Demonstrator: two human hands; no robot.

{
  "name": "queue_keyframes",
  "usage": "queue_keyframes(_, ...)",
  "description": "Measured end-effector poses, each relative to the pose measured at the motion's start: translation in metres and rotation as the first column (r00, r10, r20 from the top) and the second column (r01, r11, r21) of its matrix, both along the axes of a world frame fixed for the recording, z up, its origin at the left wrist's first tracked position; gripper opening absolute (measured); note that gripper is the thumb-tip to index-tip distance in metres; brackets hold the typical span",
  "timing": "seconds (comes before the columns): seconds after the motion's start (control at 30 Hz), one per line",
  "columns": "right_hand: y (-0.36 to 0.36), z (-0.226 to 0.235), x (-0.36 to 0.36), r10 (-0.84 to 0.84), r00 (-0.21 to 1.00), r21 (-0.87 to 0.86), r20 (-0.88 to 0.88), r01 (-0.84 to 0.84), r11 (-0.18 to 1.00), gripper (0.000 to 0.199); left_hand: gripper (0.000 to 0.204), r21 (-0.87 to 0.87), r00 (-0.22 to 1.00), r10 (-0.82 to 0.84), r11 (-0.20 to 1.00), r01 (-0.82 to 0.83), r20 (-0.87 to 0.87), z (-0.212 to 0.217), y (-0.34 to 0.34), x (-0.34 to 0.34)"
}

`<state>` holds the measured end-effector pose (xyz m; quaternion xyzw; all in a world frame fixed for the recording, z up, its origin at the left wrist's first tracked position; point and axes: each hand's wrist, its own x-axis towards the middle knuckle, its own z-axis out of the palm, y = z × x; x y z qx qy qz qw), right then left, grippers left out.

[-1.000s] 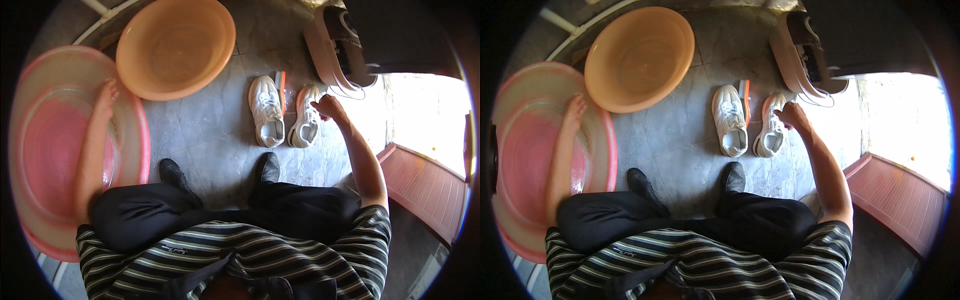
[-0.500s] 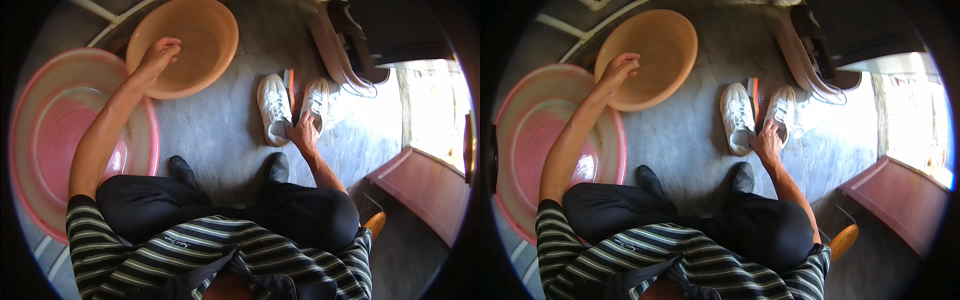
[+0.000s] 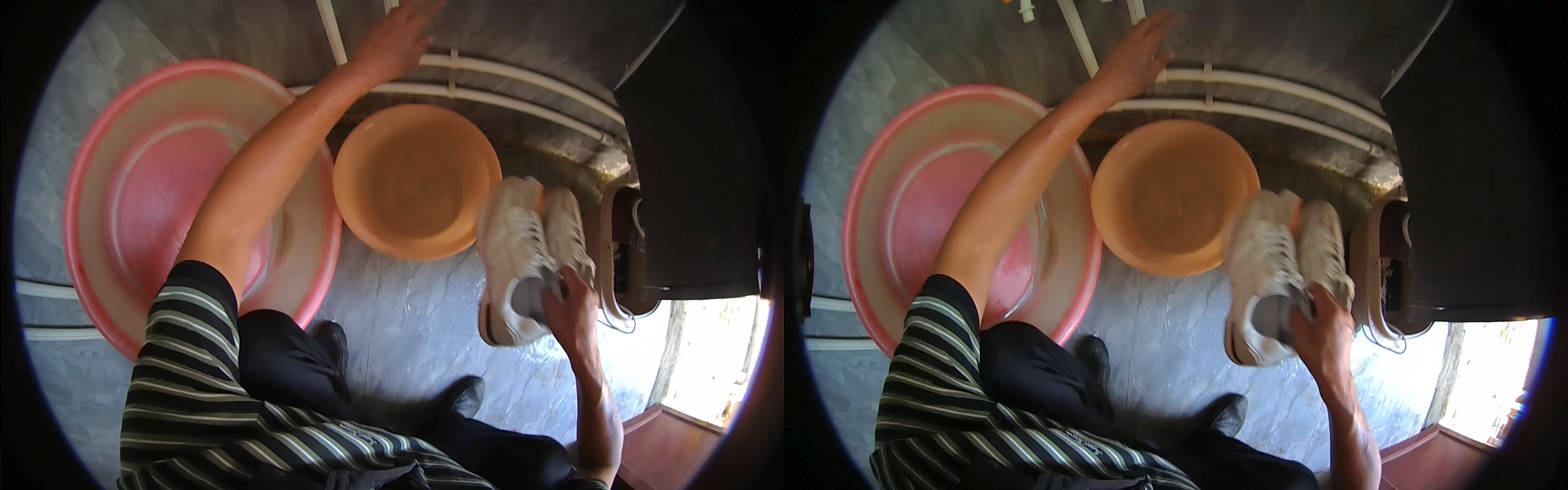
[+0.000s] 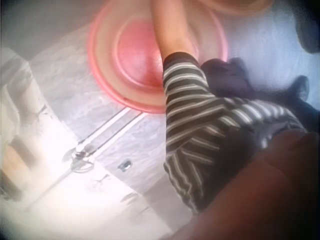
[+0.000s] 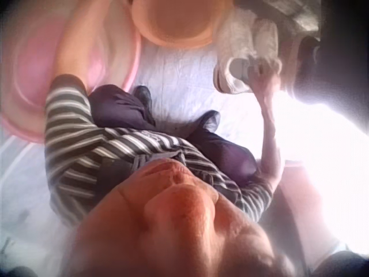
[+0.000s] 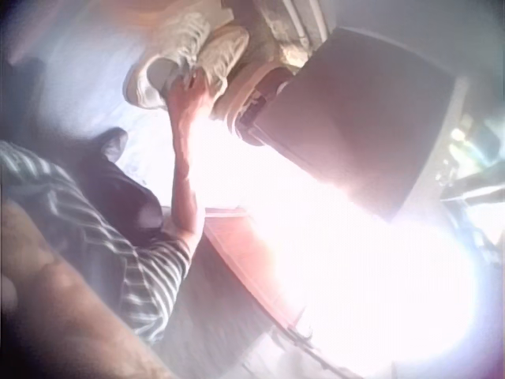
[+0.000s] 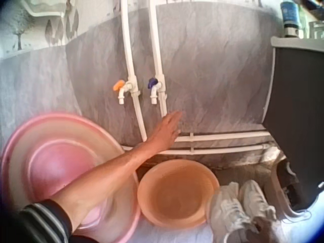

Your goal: The person scrubs a pair of white sneakers with an orange brush and water in a small basin, then rinses them under a running tap. They repeat the process for the second shoe, scrubbing the upper, sole, and laces before rinsing again.

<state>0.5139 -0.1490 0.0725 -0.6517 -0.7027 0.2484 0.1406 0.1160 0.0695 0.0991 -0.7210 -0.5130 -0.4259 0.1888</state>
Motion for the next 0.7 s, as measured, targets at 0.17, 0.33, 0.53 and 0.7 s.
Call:
queue_keyframes(0.17,0.085,-0.042,-0.094,0.305,0.952,0.177,-0.013,-0.297,0.938,0.034,0.027,-0.056,0.996,-0.066,0.996,0.063,-0.052,0.057,-0.012,0.009)
queue_keyframes(0.33,0.129,-0.116,-0.174,0.403,0.913,0.194,-0.061,-0.386,0.902,0.020,0.031,0.403,0.974,-0.009,0.910,0.101,-0.225,0.114,-0.019,-0.028)
queue_keyframes(0.53,0.142,-0.224,-0.172,0.308,0.951,0.085,-0.040,-0.304,0.949,0.026,0.047,-0.415,0.875,-0.449,0.771,0.483,0.182,0.107,0.024,-0.093)
queue_keyframes(0.7,0.154,-0.207,-0.132,0.440,0.882,0.502,-0.167,-0.309,0.808,0.029,0.047,-0.554,0.892,-0.452,0.736,0.390,0.028,0.160,0.001,-0.126)
